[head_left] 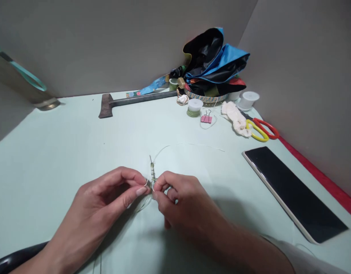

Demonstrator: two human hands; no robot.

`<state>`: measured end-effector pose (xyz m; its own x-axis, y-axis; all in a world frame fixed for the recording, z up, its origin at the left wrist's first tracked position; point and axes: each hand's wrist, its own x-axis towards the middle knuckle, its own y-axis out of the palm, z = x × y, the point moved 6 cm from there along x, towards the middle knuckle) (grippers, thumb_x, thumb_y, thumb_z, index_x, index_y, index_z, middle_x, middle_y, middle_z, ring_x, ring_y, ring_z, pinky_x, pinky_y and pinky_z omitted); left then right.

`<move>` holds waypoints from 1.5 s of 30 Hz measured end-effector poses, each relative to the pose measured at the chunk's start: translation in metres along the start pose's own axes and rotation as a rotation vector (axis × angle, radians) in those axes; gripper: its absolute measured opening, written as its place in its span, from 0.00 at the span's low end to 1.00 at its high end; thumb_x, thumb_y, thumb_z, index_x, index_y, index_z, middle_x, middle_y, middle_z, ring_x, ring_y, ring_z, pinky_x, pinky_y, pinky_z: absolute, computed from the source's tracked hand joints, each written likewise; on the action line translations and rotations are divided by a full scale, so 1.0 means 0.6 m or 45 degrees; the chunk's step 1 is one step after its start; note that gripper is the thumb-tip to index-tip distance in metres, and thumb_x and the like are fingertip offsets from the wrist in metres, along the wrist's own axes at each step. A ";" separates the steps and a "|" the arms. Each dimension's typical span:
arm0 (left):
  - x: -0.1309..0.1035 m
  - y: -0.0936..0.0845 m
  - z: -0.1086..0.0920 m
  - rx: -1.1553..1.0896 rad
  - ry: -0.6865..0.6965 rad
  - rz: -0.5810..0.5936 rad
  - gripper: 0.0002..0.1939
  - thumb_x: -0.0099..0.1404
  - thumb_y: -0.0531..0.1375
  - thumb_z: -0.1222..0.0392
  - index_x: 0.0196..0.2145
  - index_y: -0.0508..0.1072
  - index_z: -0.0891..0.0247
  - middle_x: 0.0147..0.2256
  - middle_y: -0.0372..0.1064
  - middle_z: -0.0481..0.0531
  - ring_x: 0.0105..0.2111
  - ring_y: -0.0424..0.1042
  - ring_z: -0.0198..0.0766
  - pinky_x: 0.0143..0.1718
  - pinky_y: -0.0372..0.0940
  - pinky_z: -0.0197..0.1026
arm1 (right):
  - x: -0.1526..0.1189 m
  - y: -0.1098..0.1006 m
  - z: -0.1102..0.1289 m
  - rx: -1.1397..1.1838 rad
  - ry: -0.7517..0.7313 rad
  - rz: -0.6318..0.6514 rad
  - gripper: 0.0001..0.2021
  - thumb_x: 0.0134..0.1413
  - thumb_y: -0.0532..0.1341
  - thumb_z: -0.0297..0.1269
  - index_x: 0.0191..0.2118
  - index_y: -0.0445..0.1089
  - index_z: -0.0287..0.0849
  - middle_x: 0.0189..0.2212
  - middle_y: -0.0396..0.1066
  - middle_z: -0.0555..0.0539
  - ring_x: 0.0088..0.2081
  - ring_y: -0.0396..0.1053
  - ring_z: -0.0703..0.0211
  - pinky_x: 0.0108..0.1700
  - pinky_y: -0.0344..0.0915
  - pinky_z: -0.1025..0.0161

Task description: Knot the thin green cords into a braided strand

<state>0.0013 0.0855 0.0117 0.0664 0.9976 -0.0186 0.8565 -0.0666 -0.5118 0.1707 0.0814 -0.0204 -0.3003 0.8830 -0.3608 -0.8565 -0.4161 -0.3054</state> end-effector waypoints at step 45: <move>-0.026 0.022 0.037 0.107 0.085 0.282 0.11 0.81 0.59 0.46 0.57 0.70 0.44 0.34 0.84 0.38 0.34 0.82 0.35 0.36 0.74 0.32 | -0.005 -0.004 0.007 -0.004 -0.221 -0.105 0.11 0.60 0.66 0.19 0.34 0.75 0.44 0.32 0.76 0.55 0.33 0.66 0.62 0.40 0.61 0.64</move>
<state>0.0004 0.0694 -0.0138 0.2839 0.9552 -0.0832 0.7717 -0.2791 -0.5715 0.1715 0.0808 -0.0149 -0.2971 0.9382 -0.1773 -0.8800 -0.3411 -0.3306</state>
